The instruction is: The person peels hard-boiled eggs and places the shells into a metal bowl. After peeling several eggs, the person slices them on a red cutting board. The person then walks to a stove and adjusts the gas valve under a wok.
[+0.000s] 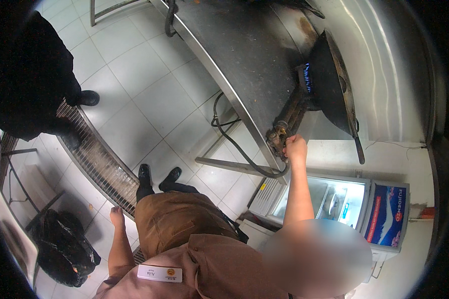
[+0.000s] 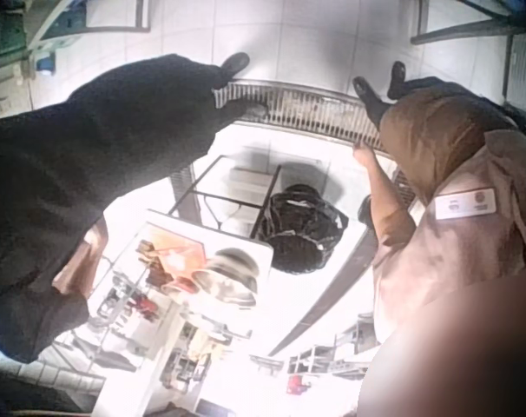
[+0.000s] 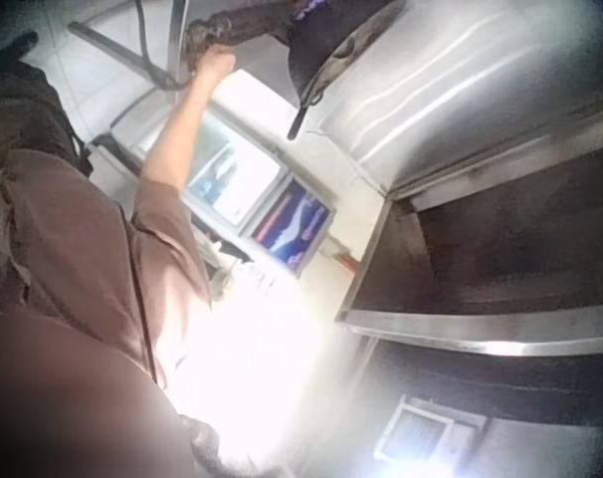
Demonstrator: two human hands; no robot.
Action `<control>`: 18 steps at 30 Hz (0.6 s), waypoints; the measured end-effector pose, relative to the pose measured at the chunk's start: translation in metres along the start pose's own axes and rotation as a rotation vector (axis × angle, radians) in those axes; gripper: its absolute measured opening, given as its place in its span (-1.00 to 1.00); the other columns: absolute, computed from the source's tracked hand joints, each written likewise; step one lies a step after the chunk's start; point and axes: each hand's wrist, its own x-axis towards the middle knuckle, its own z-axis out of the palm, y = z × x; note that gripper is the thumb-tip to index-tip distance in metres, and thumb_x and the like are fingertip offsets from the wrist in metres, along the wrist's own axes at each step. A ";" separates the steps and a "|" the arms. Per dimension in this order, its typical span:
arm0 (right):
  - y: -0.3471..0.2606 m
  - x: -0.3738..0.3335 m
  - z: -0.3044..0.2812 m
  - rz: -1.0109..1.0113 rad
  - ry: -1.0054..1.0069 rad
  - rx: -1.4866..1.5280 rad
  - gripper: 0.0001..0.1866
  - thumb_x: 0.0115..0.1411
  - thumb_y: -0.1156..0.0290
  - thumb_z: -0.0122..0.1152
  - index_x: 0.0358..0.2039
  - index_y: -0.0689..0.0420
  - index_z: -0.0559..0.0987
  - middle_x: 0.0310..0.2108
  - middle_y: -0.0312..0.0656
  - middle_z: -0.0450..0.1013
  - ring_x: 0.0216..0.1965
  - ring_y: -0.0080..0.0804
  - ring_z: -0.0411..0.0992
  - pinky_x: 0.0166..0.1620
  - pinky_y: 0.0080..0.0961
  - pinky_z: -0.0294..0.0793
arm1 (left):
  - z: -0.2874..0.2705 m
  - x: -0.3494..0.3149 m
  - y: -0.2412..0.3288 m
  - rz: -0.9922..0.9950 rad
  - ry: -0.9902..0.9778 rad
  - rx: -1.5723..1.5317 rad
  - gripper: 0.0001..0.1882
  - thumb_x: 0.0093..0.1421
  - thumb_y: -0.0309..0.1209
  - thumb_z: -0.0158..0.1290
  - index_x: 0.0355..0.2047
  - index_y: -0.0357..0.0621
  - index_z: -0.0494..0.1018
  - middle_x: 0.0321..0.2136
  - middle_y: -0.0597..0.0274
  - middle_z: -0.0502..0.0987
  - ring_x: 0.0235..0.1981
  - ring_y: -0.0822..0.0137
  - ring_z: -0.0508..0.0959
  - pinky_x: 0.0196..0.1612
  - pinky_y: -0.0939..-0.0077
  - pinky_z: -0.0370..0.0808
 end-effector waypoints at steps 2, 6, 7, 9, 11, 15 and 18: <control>0.001 0.002 0.001 0.007 -0.003 0.023 -0.85 0.19 0.42 0.08 -0.43 0.24 0.48 -0.70 -0.15 0.47 -0.71 -0.41 0.46 -0.60 -0.44 0.43 | -0.002 0.000 0.004 -0.004 -0.013 0.037 -0.82 0.12 -0.44 0.12 -0.31 -0.30 0.55 -0.37 -0.04 0.63 -0.31 0.11 0.64 -0.20 0.34 0.53; 0.005 0.006 0.002 0.035 -0.013 0.073 -0.85 0.19 0.43 0.06 -0.45 0.24 0.47 -0.72 -0.16 0.46 -0.74 -0.44 0.43 -0.63 -0.47 0.38 | 0.001 0.003 0.007 -0.013 -0.016 0.001 -0.80 0.11 -0.42 0.12 -0.30 -0.29 0.55 -0.37 -0.04 0.63 -0.31 0.10 0.64 -0.20 0.32 0.52; 0.006 0.007 0.003 0.043 -0.018 0.089 -0.85 0.19 0.43 0.06 -0.46 0.24 0.47 -0.73 -0.16 0.45 -0.75 -0.45 0.41 -0.64 -0.48 0.37 | 0.002 0.004 0.006 -0.009 -0.007 -0.037 -0.80 0.11 -0.41 0.13 -0.29 -0.28 0.56 -0.37 -0.04 0.63 -0.31 0.10 0.63 -0.20 0.32 0.52; 0.008 0.009 0.003 0.050 -0.027 0.134 -0.86 0.20 0.44 0.06 -0.44 0.24 0.46 -0.74 -0.18 0.44 -0.78 -0.48 0.37 -0.69 -0.51 0.31 | 0.005 0.006 0.002 -0.008 -0.003 -0.073 -0.78 0.11 -0.40 0.13 -0.27 -0.28 0.56 -0.36 -0.04 0.63 -0.31 0.09 0.63 -0.19 0.31 0.52; 0.009 0.009 0.004 0.048 -0.036 0.192 -0.87 0.22 0.44 0.06 -0.40 0.23 0.44 -0.74 -0.19 0.42 -0.82 -0.53 0.30 -0.76 -0.56 0.23 | 0.006 0.007 0.000 -0.065 -0.027 -0.058 -0.77 0.12 -0.40 0.12 -0.25 -0.27 0.56 -0.34 -0.05 0.63 -0.30 0.08 0.63 -0.18 0.29 0.52; 0.008 0.008 0.001 0.069 -0.055 0.193 -0.85 0.23 0.41 0.06 -0.42 0.23 0.44 -0.74 -0.18 0.43 -0.82 -0.53 0.31 -0.76 -0.55 0.22 | 0.003 0.002 0.000 -0.052 -0.016 0.005 -0.76 0.12 -0.40 0.13 -0.22 -0.27 0.56 -0.34 -0.06 0.63 -0.29 0.07 0.64 -0.17 0.28 0.52; 0.005 0.005 -0.003 0.041 -0.049 0.146 -0.79 0.24 0.34 0.11 -0.42 0.24 0.46 -0.73 -0.17 0.44 -0.80 -0.49 0.34 -0.72 -0.51 0.27 | 0.000 -0.002 0.001 -0.089 -0.049 -0.010 -0.75 0.15 -0.41 0.10 -0.22 -0.33 0.51 -0.29 -0.04 0.61 -0.22 0.10 0.61 -0.10 0.32 0.49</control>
